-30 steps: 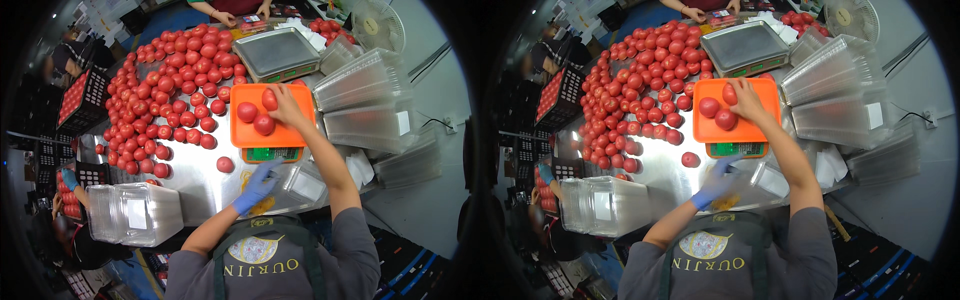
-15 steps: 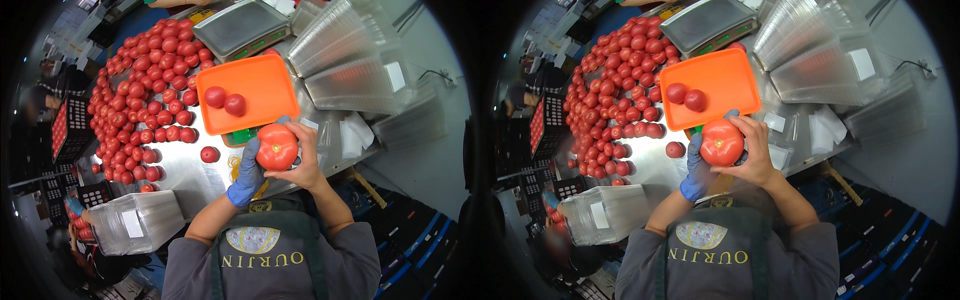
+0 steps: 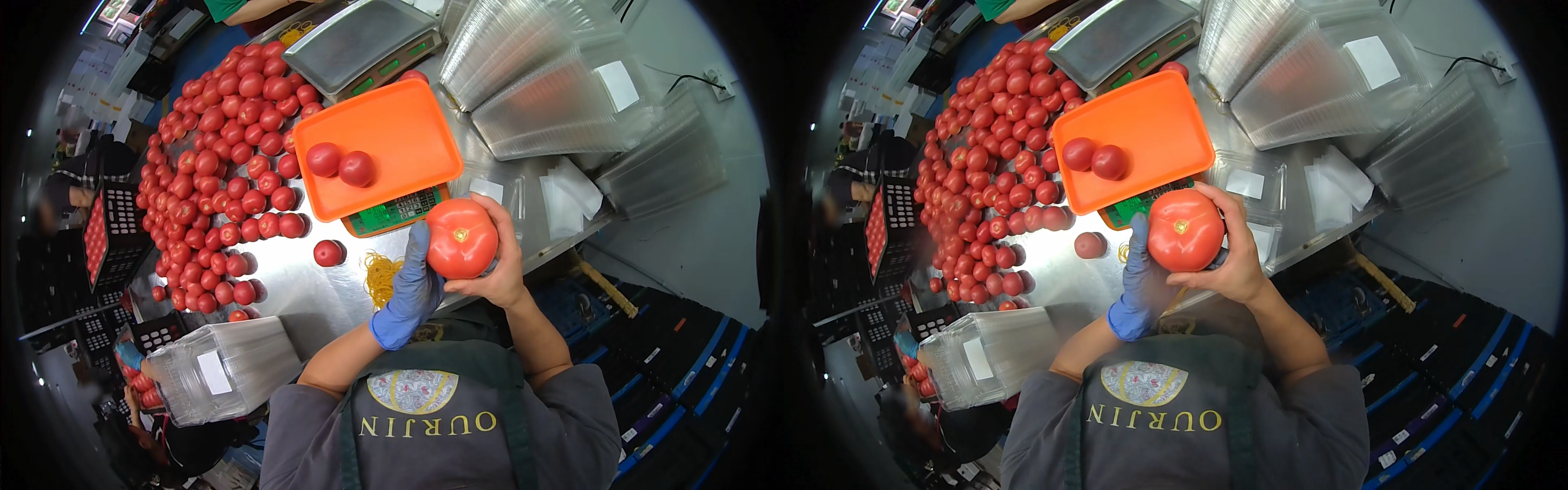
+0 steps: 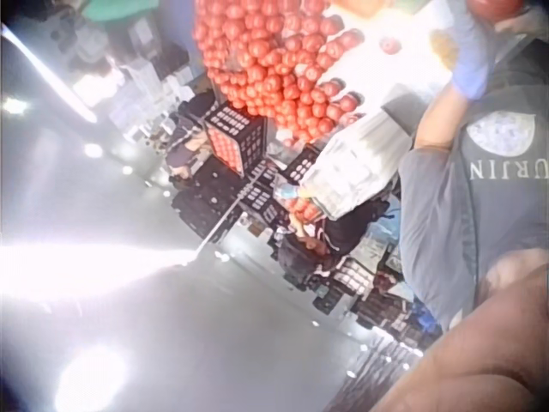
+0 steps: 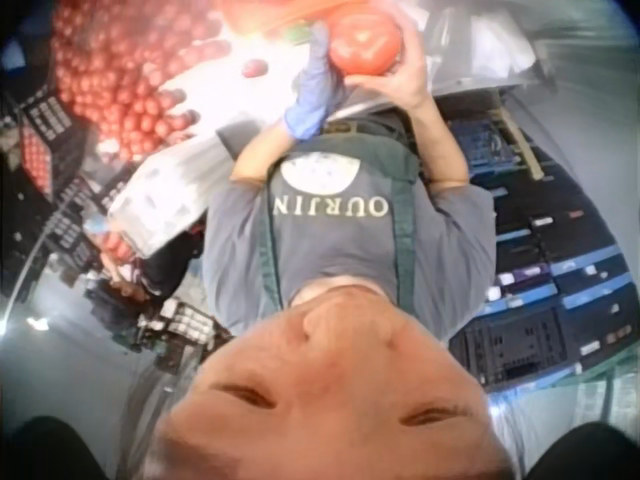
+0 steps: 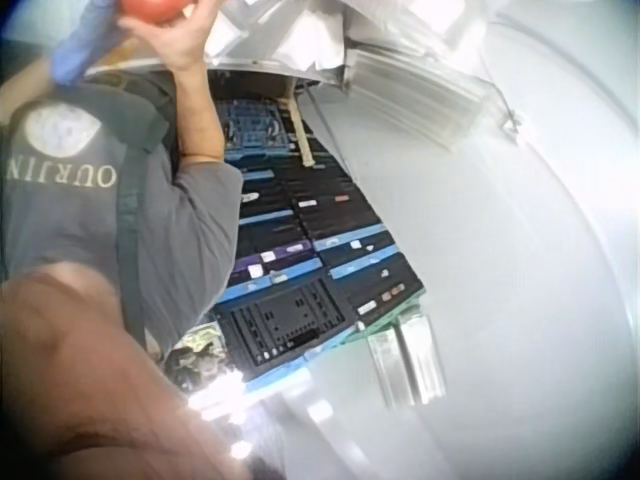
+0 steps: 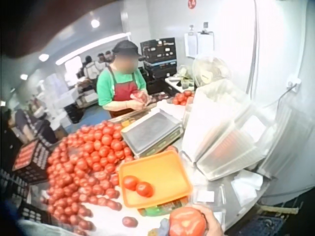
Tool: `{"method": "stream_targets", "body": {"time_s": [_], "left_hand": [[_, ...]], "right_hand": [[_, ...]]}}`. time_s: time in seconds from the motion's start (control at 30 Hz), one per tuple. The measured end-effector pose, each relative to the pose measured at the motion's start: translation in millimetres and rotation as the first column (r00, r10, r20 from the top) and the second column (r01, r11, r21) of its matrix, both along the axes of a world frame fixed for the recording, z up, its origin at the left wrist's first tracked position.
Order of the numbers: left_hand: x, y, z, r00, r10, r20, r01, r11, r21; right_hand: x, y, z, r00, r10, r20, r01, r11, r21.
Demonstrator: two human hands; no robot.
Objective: The person repeatedly selects tomatoes from a large pile, weighs them on a digital scale, places them into clear plastic containers, seals the containers with lids, and stacks the finished packages in a black crate. The process is repeated continuously throughout the clip.
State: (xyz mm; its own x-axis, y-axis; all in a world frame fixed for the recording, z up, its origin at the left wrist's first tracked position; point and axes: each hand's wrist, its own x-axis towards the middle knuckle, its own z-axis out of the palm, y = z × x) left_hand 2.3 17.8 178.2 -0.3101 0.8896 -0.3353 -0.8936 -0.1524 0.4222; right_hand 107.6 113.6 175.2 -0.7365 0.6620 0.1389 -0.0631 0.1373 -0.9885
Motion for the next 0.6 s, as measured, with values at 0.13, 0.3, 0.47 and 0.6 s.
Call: {"method": "stream_targets", "body": {"time_s": [0.13,0.3,0.47,0.6], "left_hand": [[4,1,11,0.996,0.019,-0.084,-0.024,0.998,-0.053],[6,-1,16,0.992,0.006,-0.124,-0.01,1.0,-0.028],[-10,-1,24,0.801,-0.131,-0.584,0.102,0.991,-0.082],[-27,-14,28,0.754,-0.207,-0.623,0.095,0.973,-0.209]], "right_hand": [[1,1,0,0.995,0.042,-0.091,-0.055,0.987,-0.15],[2,3,-5,0.975,0.067,-0.21,-0.094,0.988,-0.123],[6,16,10,0.994,0.085,-0.07,-0.061,0.953,0.295],[9,22,23,0.971,0.236,-0.047,-0.202,0.907,0.369]]}}
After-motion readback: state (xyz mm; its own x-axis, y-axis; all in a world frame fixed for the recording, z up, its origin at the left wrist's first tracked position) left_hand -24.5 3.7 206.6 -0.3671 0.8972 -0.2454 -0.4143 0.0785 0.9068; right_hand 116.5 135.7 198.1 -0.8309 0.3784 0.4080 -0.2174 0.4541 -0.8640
